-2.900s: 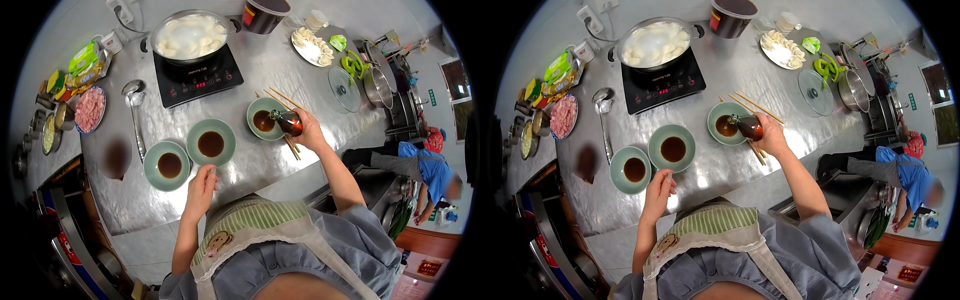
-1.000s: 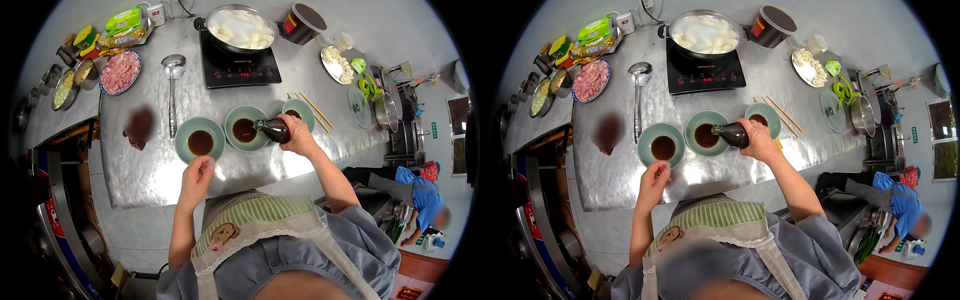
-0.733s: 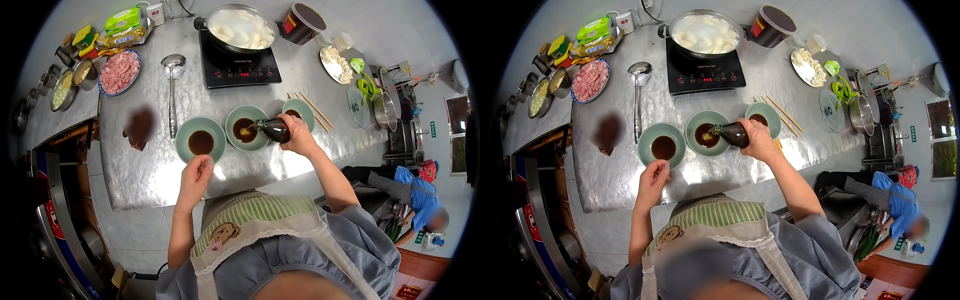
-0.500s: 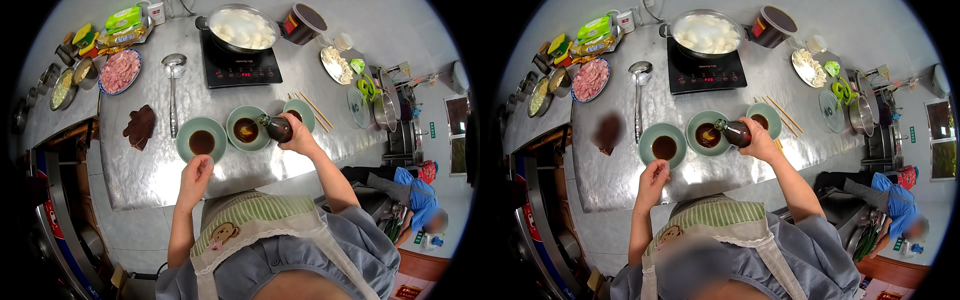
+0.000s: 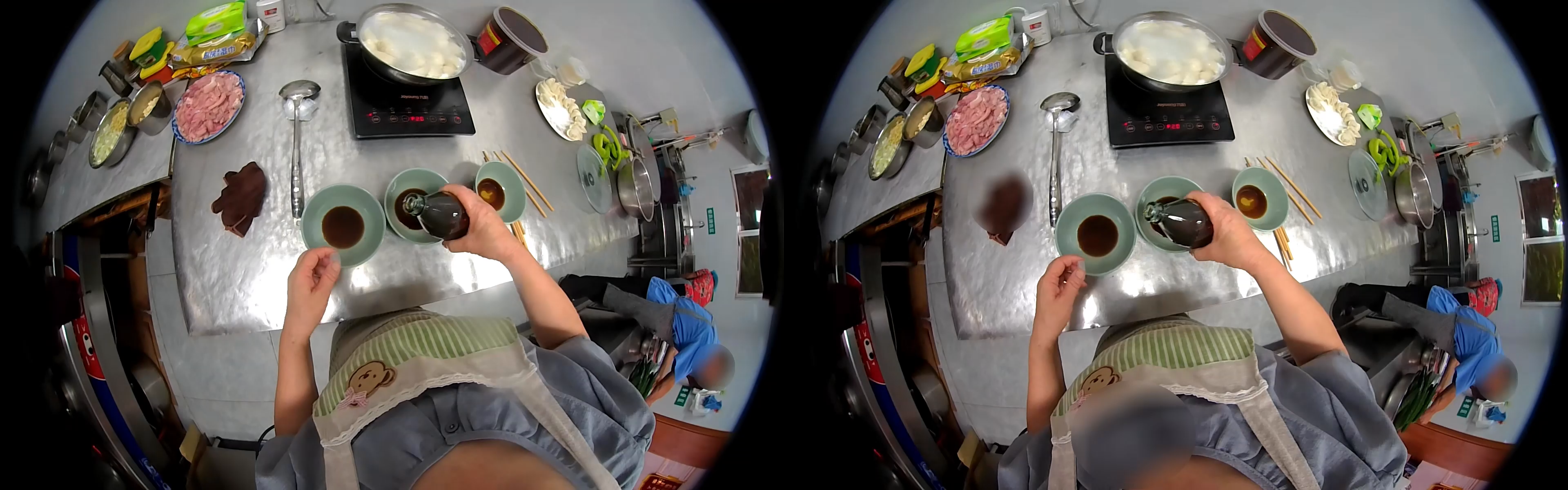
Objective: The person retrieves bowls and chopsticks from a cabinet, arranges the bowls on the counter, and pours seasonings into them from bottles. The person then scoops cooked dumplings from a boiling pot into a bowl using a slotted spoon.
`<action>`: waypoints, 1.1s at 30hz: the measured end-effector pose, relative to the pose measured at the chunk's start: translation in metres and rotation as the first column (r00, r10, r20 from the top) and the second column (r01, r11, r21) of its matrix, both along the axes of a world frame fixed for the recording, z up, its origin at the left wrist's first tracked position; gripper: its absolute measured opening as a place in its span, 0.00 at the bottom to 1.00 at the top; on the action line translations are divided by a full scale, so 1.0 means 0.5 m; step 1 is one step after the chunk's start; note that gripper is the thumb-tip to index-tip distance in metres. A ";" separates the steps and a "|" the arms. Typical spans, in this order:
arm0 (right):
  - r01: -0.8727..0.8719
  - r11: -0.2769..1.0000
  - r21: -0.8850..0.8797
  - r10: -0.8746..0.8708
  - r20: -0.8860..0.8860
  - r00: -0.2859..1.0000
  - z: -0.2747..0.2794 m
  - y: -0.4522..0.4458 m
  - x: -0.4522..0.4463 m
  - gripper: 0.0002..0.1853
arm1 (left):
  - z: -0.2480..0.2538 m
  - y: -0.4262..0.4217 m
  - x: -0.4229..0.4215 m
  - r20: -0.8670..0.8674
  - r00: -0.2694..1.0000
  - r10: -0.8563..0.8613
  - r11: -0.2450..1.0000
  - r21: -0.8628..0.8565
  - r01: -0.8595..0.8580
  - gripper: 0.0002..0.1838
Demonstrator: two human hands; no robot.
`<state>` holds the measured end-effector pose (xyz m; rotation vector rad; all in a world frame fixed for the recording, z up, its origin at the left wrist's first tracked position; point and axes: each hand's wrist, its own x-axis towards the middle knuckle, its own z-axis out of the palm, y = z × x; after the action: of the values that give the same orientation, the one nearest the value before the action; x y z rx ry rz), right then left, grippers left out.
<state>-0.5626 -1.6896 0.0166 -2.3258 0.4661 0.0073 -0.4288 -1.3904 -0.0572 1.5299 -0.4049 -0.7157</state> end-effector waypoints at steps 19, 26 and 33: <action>-0.218 0.940 -0.263 0.200 -0.091 0.975 -0.027 0.107 0.106 0.42 | -0.043 0.104 0.028 -0.021 0.993 0.115 0.993 0.021 -0.114 0.12; -0.220 0.931 -0.293 0.199 -0.100 0.975 -0.030 0.113 0.115 0.42 | -0.038 0.109 0.037 -0.028 0.994 0.103 0.995 0.010 -0.102 0.13; -0.215 0.936 -0.280 0.194 -0.100 0.976 -0.033 0.116 0.120 0.42 | -0.045 0.108 0.042 -0.019 0.995 0.096 0.995 0.006 -0.096 0.13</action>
<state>-0.5028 -1.6316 0.0001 -2.6612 0.2707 0.1302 -0.4077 -1.3362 -0.0797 1.5357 -0.3131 -0.6566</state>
